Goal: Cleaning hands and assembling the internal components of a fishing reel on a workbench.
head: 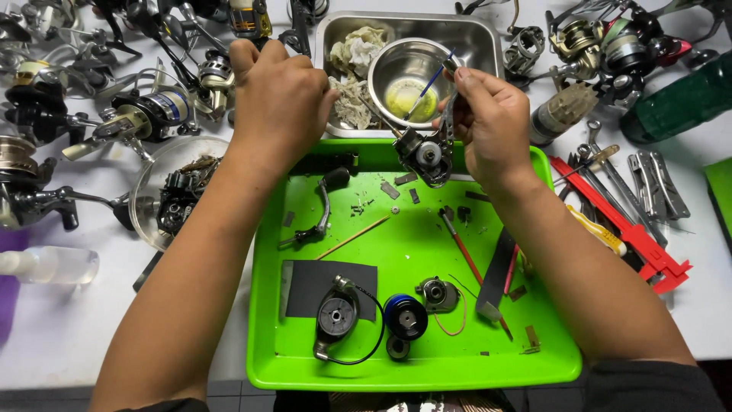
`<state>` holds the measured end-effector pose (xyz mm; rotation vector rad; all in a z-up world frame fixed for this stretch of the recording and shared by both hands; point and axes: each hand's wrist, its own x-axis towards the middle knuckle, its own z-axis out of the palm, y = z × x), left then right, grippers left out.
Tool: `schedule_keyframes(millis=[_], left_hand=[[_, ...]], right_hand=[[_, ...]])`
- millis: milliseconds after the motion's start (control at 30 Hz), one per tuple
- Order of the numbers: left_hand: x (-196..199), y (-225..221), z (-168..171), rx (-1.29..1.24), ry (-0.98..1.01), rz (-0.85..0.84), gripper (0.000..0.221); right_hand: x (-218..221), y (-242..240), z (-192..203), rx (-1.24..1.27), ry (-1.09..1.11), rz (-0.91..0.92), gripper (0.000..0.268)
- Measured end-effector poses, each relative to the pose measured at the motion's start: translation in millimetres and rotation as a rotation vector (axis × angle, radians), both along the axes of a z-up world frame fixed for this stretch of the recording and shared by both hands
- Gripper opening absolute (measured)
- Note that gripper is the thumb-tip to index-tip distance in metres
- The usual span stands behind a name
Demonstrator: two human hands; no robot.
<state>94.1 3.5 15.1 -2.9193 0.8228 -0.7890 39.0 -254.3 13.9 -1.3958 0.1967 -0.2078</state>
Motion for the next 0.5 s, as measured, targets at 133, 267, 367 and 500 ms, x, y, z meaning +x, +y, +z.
schedule_keyframes(millis=[133, 267, 367, 500], left_hand=[[-2, -1, 3, 0.044, -0.094, -0.006, 0.032], [-21, 7, 17, -0.07, -0.122, -0.081, 0.067], [-40, 12, 31, -0.146, -0.088, -0.133, 0.079], [-68, 15, 47, -0.246, -0.116, -0.286, 0.048]], right_hand=[[1, 0, -3, -0.01, -0.023, 0.01, 0.024], [3, -1, -8, -0.015, -0.074, 0.037, 0.022], [1, 0, -9, -0.036, -0.113, 0.066, 0.024], [1, 2, -11, -0.064, -0.113, 0.076, 0.024]])
